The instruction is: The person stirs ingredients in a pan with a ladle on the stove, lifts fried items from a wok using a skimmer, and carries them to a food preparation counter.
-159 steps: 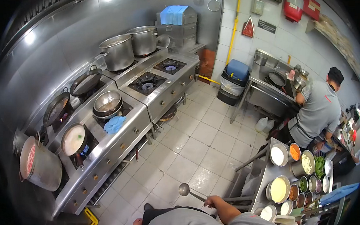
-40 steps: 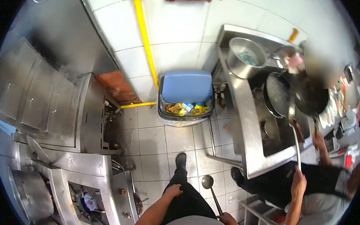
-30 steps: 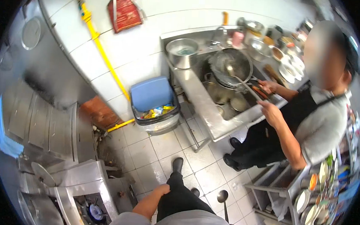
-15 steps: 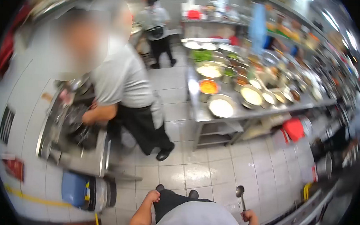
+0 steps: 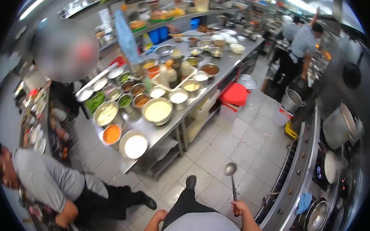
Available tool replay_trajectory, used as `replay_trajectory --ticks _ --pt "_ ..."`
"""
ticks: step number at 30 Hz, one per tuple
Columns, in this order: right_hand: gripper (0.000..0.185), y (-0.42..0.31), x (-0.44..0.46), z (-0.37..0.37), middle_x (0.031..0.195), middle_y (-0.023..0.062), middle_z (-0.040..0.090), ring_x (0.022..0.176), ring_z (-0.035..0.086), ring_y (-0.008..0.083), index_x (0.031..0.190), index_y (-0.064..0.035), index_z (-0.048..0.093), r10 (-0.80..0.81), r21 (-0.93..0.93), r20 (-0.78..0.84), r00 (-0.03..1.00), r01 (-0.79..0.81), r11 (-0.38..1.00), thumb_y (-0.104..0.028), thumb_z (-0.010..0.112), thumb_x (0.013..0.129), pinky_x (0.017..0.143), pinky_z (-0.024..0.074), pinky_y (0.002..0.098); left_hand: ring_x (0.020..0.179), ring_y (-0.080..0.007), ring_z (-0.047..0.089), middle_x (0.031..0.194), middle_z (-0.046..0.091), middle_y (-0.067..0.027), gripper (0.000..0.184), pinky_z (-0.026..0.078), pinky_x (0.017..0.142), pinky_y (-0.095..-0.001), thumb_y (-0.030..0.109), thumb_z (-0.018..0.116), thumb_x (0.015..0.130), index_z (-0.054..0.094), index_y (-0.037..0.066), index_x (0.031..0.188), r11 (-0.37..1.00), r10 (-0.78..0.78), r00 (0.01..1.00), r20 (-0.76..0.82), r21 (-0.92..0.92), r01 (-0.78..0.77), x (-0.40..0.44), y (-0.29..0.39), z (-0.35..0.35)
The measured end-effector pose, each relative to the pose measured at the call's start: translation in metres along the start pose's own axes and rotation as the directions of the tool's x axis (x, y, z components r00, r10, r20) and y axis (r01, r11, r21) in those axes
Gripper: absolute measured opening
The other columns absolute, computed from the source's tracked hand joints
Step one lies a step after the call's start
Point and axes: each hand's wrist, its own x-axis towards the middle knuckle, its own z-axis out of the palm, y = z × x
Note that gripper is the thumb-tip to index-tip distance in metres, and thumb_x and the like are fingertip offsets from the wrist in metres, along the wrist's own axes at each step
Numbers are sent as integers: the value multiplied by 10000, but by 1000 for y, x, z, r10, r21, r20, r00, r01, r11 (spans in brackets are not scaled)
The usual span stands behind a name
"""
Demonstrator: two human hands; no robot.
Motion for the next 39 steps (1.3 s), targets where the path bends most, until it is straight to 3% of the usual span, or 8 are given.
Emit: replay_trajectory --ticks 5,9,15,17,26,31,36,39 --pt "169 -12 31 -13 541 45 490 463 507 182 665 -48 483 319 44 197 927 -334 942 -128 596 760 430 440 309 638 -187 574 767 603 -52 161 449 485 -319 205 504 776 589 98 861 987 -112 977 179 -96 131 69 49 -36" --pt "176 -59 23 -15 536 54 496 454 506 184 670 -44 489 271 106 109 956 -282 954 -145 594 769 428 436 301 555 -188 573 740 584 -53 170 426 432 -314 212 512 763 563 85 865 979 -143 970 198 -114 168 146 95 -55" --pt "165 -121 17 -10 546 49 471 465 487 154 728 -39 463 -196 -101 -324 925 172 980 -152 576 770 413 423 308 523 -164 553 673 568 -53 156 411 408 -278 197 548 728 553 55 792 994 57 961 272 77 -80 241 217 -77" --pt "185 -133 13 -6 558 49 464 459 478 149 780 -38 434 -337 -105 -560 757 339 935 -144 585 769 407 425 304 525 -155 554 646 559 -50 147 406 405 -273 192 559 720 549 54 768 978 63 950 305 173 -120 265 262 -81" --pt "187 -223 -31 -29 574 16 452 450 439 102 788 -56 426 -165 380 -580 798 444 811 -154 585 781 406 392 254 589 -151 576 665 578 -50 264 423 448 -269 296 615 735 592 33 755 914 116 869 482 289 -283 332 465 -10" --pt "153 -245 -19 -82 585 20 461 460 449 100 828 -48 434 -261 249 -808 528 707 662 -124 562 793 427 397 248 581 -155 565 674 582 -63 228 443 471 -279 240 585 738 591 13 736 857 92 797 597 360 -369 339 549 73" --pt "186 -311 -53 -176 578 15 457 445 450 98 939 -47 438 -166 210 -925 343 823 528 -96 545 796 406 384 240 566 -161 566 664 581 -81 172 454 478 -275 177 590 712 589 7 739 555 175 687 705 506 -660 258 668 125" --pt "235 -318 -70 -225 576 9 452 431 441 95 1009 -54 441 -21 224 -963 268 844 488 -79 537 796 395 375 233 551 -169 556 714 591 -97 166 445 442 -264 85 550 728 562 9 875 720 110 689 716 420 -552 328 688 167"
